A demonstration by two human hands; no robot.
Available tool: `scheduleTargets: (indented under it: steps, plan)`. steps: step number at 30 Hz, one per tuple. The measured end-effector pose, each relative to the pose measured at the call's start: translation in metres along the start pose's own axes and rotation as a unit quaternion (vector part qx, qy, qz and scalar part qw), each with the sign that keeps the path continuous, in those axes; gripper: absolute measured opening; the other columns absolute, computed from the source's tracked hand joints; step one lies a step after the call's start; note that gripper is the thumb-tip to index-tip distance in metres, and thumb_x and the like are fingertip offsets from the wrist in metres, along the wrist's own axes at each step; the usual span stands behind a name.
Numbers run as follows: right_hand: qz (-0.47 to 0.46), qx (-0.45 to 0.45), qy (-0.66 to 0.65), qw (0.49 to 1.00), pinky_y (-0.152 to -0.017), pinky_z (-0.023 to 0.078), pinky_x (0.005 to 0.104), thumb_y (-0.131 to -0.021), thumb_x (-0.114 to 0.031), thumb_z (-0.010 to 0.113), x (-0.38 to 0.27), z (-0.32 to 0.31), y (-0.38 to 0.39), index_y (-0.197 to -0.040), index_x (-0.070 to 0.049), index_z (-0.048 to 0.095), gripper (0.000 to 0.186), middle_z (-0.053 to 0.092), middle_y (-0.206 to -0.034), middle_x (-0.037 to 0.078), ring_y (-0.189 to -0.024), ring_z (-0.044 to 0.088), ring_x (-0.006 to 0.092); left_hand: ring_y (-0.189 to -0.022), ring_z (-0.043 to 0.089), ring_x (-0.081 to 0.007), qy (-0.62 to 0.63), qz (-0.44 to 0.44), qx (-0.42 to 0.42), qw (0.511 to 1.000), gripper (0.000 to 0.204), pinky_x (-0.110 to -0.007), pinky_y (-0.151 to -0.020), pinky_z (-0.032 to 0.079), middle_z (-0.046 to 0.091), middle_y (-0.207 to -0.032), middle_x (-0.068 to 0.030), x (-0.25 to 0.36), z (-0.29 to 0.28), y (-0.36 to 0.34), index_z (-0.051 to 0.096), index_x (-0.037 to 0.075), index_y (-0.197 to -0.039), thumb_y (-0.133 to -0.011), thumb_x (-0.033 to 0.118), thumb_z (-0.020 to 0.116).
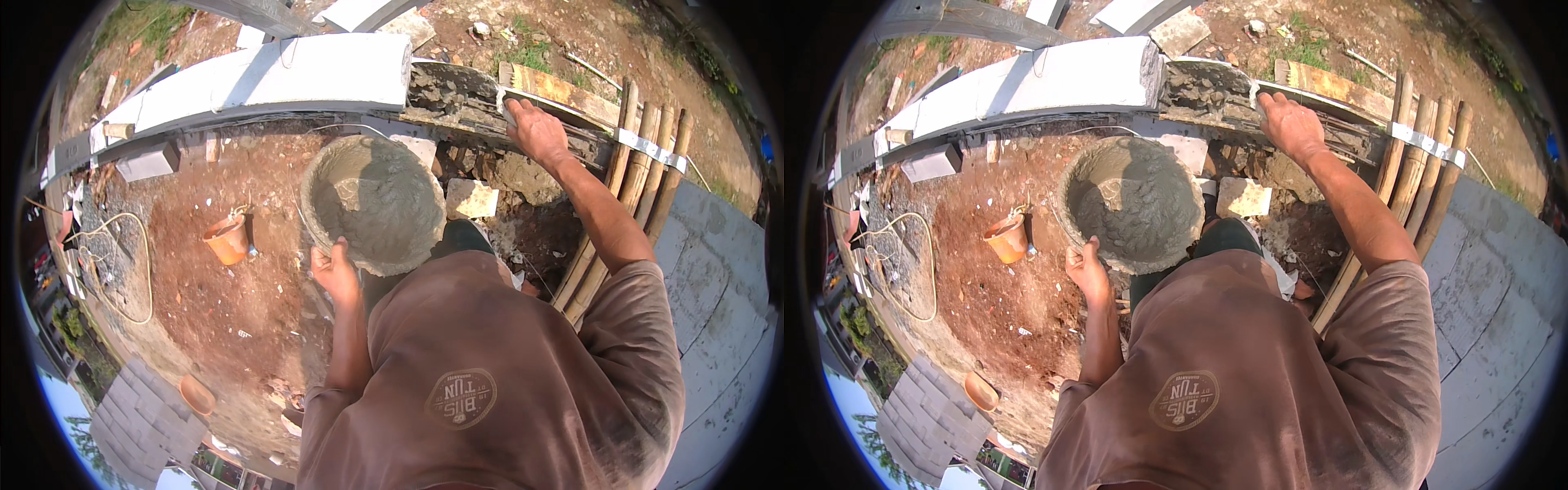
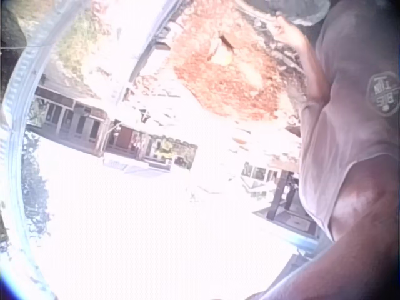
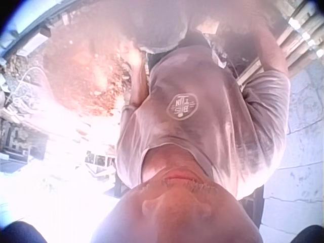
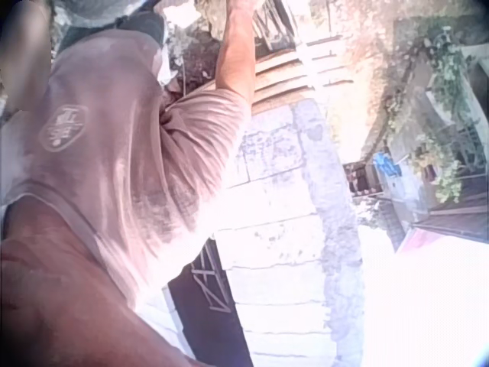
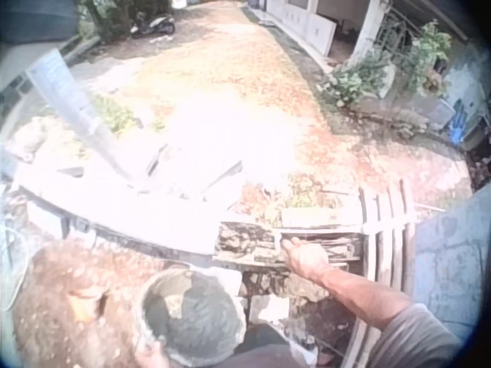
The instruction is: The person scoops wet cement from a bucket with a trowel and applies it to a low wall or foundation. They repeatedly smooth the surface and occasionally mix the cement on the ground with a hoe.
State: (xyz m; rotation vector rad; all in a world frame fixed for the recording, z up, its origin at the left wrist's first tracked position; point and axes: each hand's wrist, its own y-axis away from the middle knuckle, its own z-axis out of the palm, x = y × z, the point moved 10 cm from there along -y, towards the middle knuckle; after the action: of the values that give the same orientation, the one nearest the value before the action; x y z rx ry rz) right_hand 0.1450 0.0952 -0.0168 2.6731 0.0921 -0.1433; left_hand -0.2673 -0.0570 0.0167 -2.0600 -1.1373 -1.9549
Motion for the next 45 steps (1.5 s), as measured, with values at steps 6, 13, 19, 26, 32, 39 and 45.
scheduleTargets:
  steps: [6,13,19,26,32,39,45]
  plan:
    - [0.003,-0.055,-0.012,0.998,-0.084,0.048,0.0449,-0.085,-0.023,0.057,0.014,-0.004,0.017,-0.118,-0.006,0.05,0.037,0.059,-0.108,0.02,-0.098,0.06,0.0366,-0.062,0.039,-0.0047,-0.002,0.013,0.027,1.0,0.025,-0.021,-0.057,0.035,0.047,-0.068,0.0031,-0.002,-0.015,-0.004,0.04,0.009,-0.069,-0.08,-0.005,0.058]
    - [-0.025,-0.109,0.092,0.989,-0.083,0.051,0.0408,-0.09,-0.015,0.044,-0.012,0.07,-0.065,-0.111,-0.005,0.059,0.028,0.062,-0.109,0.019,-0.099,0.063,0.0321,-0.069,0.047,-0.0057,0.033,0.009,0.01,0.999,0.014,-0.022,-0.065,0.041,0.054,-0.078,-0.0007,-0.006,-0.014,-0.006,0.048,0.004,-0.078,-0.082,-0.006,0.055]
    - [-0.069,-0.148,0.112,0.98,-0.082,0.051,0.0396,-0.088,-0.014,0.045,-0.006,0.04,-0.061,-0.102,-0.004,0.063,0.024,0.066,-0.104,0.016,-0.098,0.064,0.0303,-0.069,0.047,-0.0054,0.005,0.012,0.024,1.0,0.015,-0.022,-0.063,0.04,0.054,-0.077,-0.0001,0.0,-0.021,-0.002,0.046,0.005,-0.077,-0.083,-0.006,0.055]
    - [-0.063,-0.176,0.131,0.974,-0.081,0.052,0.0394,-0.087,-0.015,0.049,-0.028,0.063,-0.081,-0.104,-0.008,0.066,0.025,0.067,-0.107,0.012,-0.1,0.064,0.028,-0.063,0.044,-0.004,0.002,0.002,0.014,1.0,0.02,-0.02,-0.058,0.038,0.051,-0.072,0.0015,-0.017,-0.021,-0.004,0.042,0.008,-0.074,-0.083,-0.005,0.055]
    - [-0.036,-0.264,0.019,0.964,-0.08,0.05,0.0423,-0.078,-0.021,0.057,-0.028,0.062,-0.067,-0.102,-0.006,0.06,0.029,0.067,-0.101,0.013,-0.096,0.063,0.0315,-0.063,0.046,-0.0053,-0.021,-0.029,0.045,0.998,0.016,-0.02,-0.058,0.039,0.054,-0.074,-0.0006,-0.022,-0.038,0.001,0.046,0.006,-0.077,-0.083,-0.004,0.057]
    - [-0.062,-0.171,0.078,0.98,-0.078,0.052,0.0404,-0.08,-0.017,0.051,-0.035,0.073,-0.1,-0.1,-0.007,0.063,0.025,0.068,-0.1,0.011,-0.093,0.064,0.0314,-0.062,0.044,-0.0034,0.006,0.014,0.03,0.999,0.023,-0.02,-0.054,0.037,0.054,-0.071,-0.0003,-0.028,-0.028,-0.011,0.042,0.009,-0.074,-0.082,-0.006,0.058]
    - [-0.071,-0.17,0.073,0.98,-0.078,0.052,0.041,-0.082,-0.013,0.052,-0.033,0.05,-0.077,-0.103,-0.005,0.063,0.025,0.067,-0.101,0.015,-0.095,0.064,0.0312,-0.07,0.052,-0.0089,0.007,-0.024,0.029,0.999,0.021,-0.024,-0.07,0.046,0.055,-0.075,-0.0024,-0.024,-0.034,-0.01,0.043,0.007,-0.074,-0.08,-0.009,0.056]
